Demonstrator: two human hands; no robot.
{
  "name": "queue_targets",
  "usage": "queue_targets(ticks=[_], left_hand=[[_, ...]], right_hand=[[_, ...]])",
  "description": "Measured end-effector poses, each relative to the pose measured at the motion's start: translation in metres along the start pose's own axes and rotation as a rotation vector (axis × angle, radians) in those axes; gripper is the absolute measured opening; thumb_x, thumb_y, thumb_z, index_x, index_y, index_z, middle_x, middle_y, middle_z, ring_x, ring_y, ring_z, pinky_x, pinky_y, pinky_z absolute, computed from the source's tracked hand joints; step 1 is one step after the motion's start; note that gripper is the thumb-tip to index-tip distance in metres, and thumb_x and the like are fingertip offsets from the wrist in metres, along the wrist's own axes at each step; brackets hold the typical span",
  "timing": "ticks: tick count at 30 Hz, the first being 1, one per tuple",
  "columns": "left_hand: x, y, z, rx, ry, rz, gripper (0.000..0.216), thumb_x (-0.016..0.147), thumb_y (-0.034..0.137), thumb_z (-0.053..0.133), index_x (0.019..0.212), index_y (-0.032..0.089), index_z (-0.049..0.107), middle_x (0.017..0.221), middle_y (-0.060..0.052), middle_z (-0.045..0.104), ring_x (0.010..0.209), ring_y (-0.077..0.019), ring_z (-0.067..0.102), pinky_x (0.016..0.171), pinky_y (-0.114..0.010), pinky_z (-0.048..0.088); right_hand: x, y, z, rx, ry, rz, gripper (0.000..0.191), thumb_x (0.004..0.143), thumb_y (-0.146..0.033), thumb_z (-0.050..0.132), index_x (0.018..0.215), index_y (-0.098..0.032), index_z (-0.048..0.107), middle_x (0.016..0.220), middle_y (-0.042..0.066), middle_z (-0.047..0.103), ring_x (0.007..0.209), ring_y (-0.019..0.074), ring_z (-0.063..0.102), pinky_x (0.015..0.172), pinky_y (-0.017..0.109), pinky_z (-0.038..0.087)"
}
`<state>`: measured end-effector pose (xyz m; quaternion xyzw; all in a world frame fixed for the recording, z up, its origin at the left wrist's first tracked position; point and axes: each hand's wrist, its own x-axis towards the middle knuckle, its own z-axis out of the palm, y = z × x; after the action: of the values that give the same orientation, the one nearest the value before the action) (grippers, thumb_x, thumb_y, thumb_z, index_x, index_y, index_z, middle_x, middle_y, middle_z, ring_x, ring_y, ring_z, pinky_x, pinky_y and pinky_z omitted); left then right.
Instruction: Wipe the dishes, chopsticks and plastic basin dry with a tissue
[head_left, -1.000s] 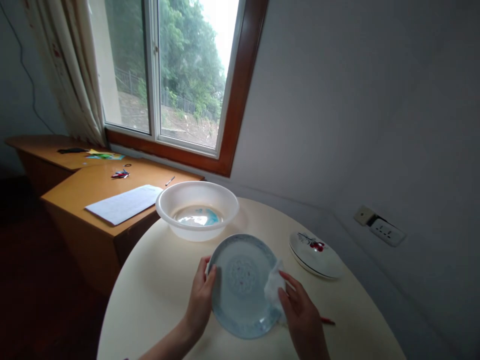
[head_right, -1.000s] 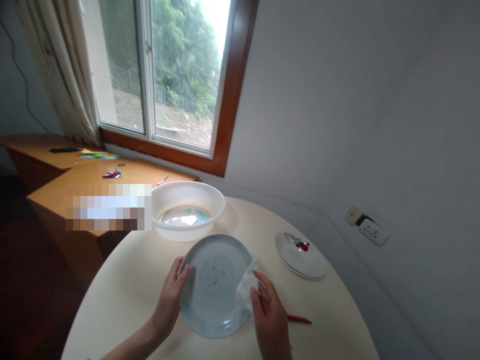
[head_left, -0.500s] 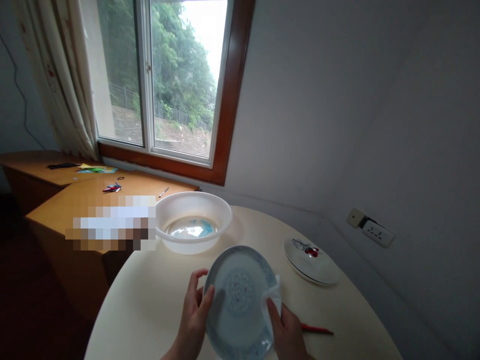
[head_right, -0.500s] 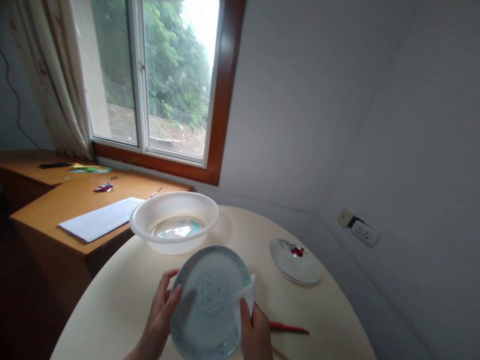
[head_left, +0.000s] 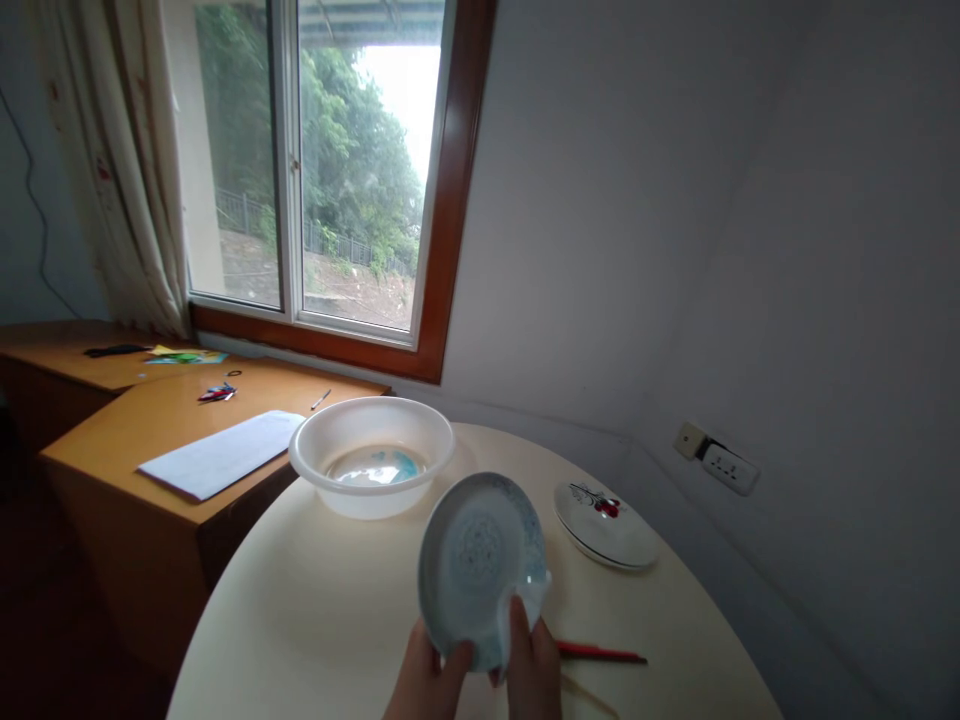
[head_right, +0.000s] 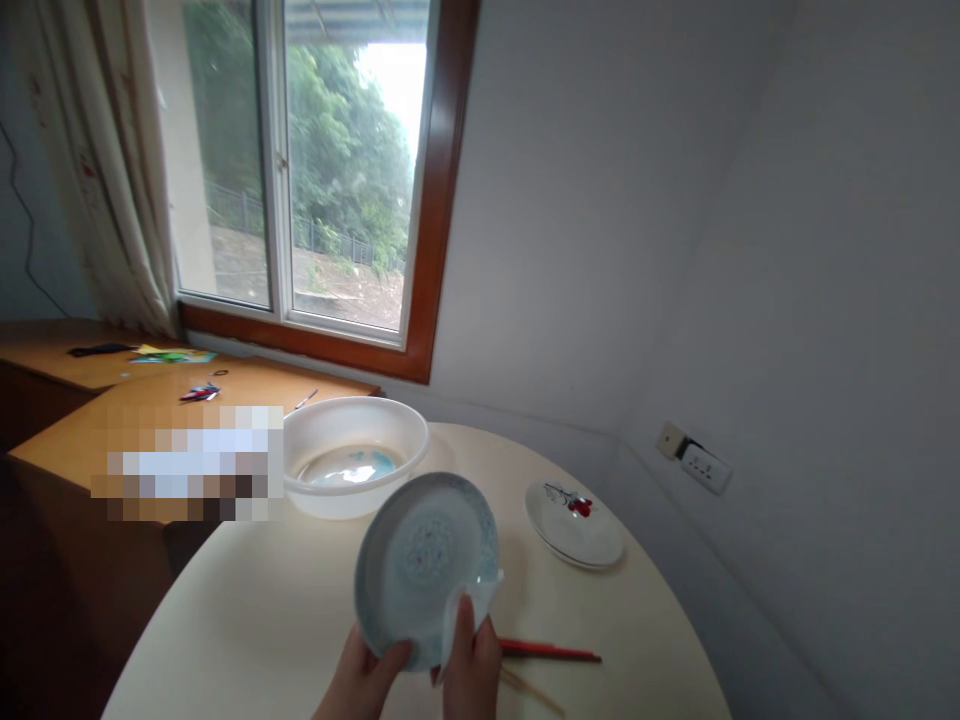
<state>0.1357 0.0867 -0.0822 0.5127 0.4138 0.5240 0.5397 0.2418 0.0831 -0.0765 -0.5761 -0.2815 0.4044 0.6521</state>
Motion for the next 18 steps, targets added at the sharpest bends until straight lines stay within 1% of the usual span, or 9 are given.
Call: queue_targets(ticks=[2, 5, 6, 8, 10, 13, 15, 16, 18], left_hand=[[0.005, 0.021, -0.01, 0.002, -0.128, 0.052, 0.029, 0.065, 0.037, 0.061, 0.081, 0.013, 0.066, 0.078, -0.008, 0.069, 0.08, -0.0269, 0.06, 0.075, -0.037, 0.048], [0.014, 0.073, -0.03, 0.09, -0.358, 0.172, 0.022, 0.065, 0.025, 0.059, 0.082, 0.014, 0.067, 0.087, -0.006, 0.069, 0.089, -0.0261, 0.058, 0.081, -0.034, 0.045], [0.016, 0.09, -0.035, 0.137, -0.435, 0.21, 0.022, 0.064, 0.02, 0.059, 0.084, 0.014, 0.068, 0.092, -0.006, 0.068, 0.094, -0.0266, 0.056, 0.085, -0.034, 0.043], [0.017, 0.114, -0.039, 0.185, -0.538, 0.214, 0.026, 0.064, 0.015, 0.056, 0.088, 0.017, 0.067, 0.095, -0.005, 0.068, 0.096, -0.0265, 0.055, 0.085, -0.035, 0.043], [0.013, 0.117, -0.032, 0.129, -0.503, 0.204, 0.032, 0.064, 0.011, 0.052, 0.092, 0.018, 0.066, 0.096, -0.006, 0.067, 0.099, -0.026, 0.054, 0.088, -0.035, 0.042], [0.0, 0.086, -0.008, -0.071, -0.268, 0.182, 0.038, 0.063, 0.013, 0.052, 0.099, 0.016, 0.061, 0.098, -0.007, 0.065, 0.097, -0.0255, 0.055, 0.083, -0.035, 0.045], [-0.006, 0.063, 0.004, -0.112, -0.086, 0.174, 0.043, 0.061, 0.015, 0.058, 0.104, 0.016, 0.059, 0.099, -0.009, 0.064, 0.099, -0.0254, 0.055, 0.083, -0.034, 0.045], [-0.007, 0.057, 0.006, -0.111, -0.035, 0.161, 0.043, 0.061, 0.015, 0.06, 0.104, 0.016, 0.059, 0.099, -0.009, 0.064, 0.1, -0.0256, 0.055, 0.084, -0.034, 0.045], [-0.004, 0.06, -0.001, -0.105, -0.048, 0.167, 0.042, 0.06, 0.015, 0.06, 0.102, 0.016, 0.061, 0.097, -0.008, 0.066, 0.1, -0.0269, 0.054, 0.082, -0.034, 0.046]], right_hand=[[0.002, -0.007, -0.003, -0.06, 0.005, -0.048, 0.061, 0.056, -0.074, 0.052, 0.069, -0.015, 0.057, 0.04, -0.002, 0.049, 0.035, 0.0135, 0.044, 0.033, 0.024, 0.034], [0.009, -0.014, -0.009, -0.107, 0.001, -0.119, 0.062, 0.055, -0.076, 0.052, 0.066, -0.015, 0.056, 0.041, -0.003, 0.048, 0.036, 0.0126, 0.042, 0.034, 0.024, 0.034], [0.01, -0.015, -0.01, -0.105, -0.009, -0.125, 0.062, 0.054, -0.075, 0.053, 0.067, -0.015, 0.056, 0.041, -0.002, 0.048, 0.036, 0.0123, 0.042, 0.034, 0.024, 0.033], [0.01, -0.016, -0.009, -0.06, -0.02, -0.104, 0.062, 0.054, -0.074, 0.055, 0.072, -0.015, 0.056, 0.047, -0.001, 0.053, 0.039, 0.0124, 0.044, 0.035, 0.024, 0.033], [0.004, -0.016, -0.003, 0.036, -0.01, -0.048, 0.062, 0.055, -0.072, 0.056, 0.08, -0.015, 0.056, 0.056, 0.002, 0.059, 0.044, 0.0139, 0.049, 0.036, 0.023, 0.035], [-0.01, -0.014, 0.011, 0.214, 0.03, 0.076, 0.065, 0.052, -0.071, 0.06, 0.087, -0.017, 0.054, 0.06, 0.003, 0.061, 0.046, 0.0147, 0.051, 0.038, 0.023, 0.036], [-0.018, -0.01, 0.019, 0.282, 0.047, 0.141, 0.064, 0.048, -0.071, 0.061, 0.082, -0.018, 0.052, 0.051, -0.001, 0.056, 0.04, 0.0122, 0.046, 0.036, 0.023, 0.033], [-0.02, -0.008, 0.02, 0.287, 0.045, 0.152, 0.062, 0.047, -0.072, 0.061, 0.077, -0.018, 0.051, 0.045, -0.004, 0.051, 0.037, 0.0103, 0.042, 0.035, 0.022, 0.03], [-0.019, -0.007, 0.019, 0.239, 0.012, 0.135, 0.058, 0.046, -0.073, 0.06, 0.063, -0.019, 0.047, 0.036, -0.007, 0.04, 0.032, 0.0072, 0.033, 0.033, 0.02, 0.025]])
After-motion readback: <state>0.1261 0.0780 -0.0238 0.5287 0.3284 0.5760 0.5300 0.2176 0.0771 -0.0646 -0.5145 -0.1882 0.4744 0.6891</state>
